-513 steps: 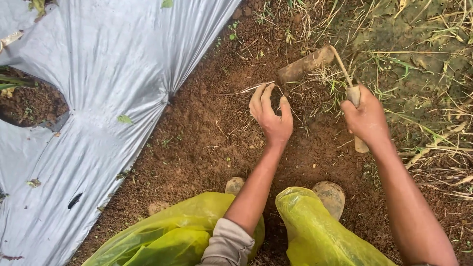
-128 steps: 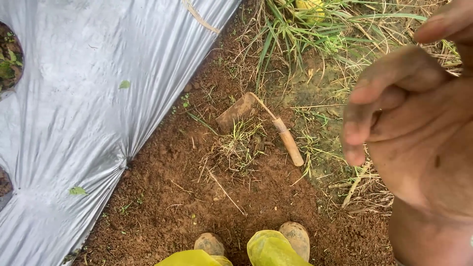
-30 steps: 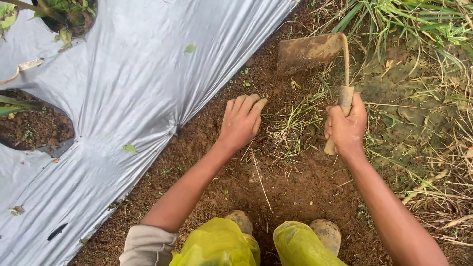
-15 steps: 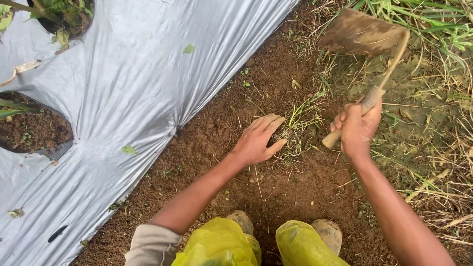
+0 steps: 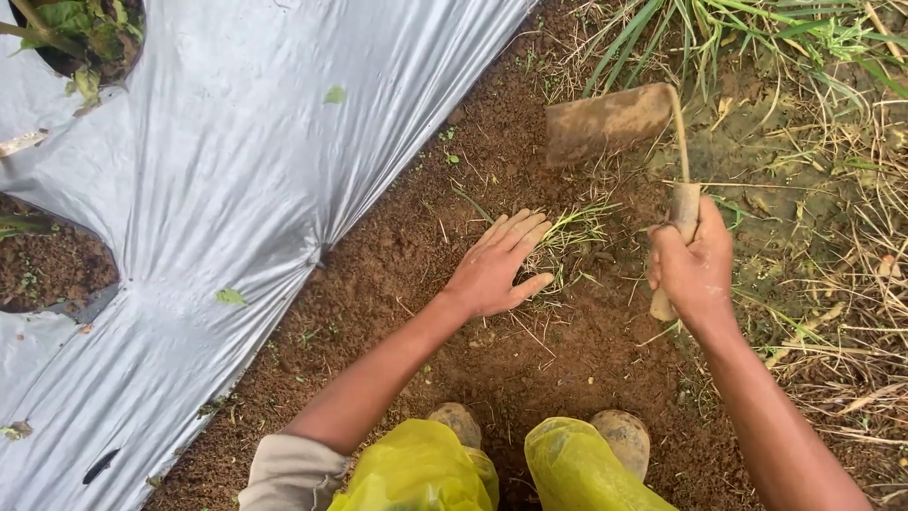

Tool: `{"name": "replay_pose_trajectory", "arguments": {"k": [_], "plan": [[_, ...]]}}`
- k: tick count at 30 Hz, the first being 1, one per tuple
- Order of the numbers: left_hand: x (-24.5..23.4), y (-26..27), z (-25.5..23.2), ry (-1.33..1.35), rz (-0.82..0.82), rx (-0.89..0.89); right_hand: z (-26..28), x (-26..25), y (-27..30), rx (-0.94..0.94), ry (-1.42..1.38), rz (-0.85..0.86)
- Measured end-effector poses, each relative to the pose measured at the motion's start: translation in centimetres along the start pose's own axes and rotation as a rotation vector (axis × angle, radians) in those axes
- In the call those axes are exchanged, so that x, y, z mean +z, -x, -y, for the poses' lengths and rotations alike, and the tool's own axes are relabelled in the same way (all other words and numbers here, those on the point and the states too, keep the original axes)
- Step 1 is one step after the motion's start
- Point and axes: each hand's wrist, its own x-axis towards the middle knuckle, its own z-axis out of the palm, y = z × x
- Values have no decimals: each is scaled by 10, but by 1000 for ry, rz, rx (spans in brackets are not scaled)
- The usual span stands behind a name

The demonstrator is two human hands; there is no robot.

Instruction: Weeding and cleaning a vegetable garden by scraping the soil with a hand hoe and removing debris from around plants by hand.

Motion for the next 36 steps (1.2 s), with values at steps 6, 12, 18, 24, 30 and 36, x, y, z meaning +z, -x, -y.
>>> {"name": "replay_pose_trajectory", "arguments": {"k": [6, 12, 18, 24, 30, 36], "plan": [[3, 3, -2, 16, -25, -20, 2, 23, -9, -42, -359, -210], [12, 2, -5, -65, -72, -37, -33, 47, 52, 305, -142, 83], [25, 1, -8, -111, -68, 1, -29, 34, 47, 189, -131, 83], [19, 1, -11, -61, -7, -66, -14, 14, 23, 26, -94, -51], [-2, 8, -27, -141, -166, -154, -14, 11, 34, 102, -219, -61], [16, 9, -18, -158, -163, -240, -12, -13, 36, 108, -93, 31]]}}
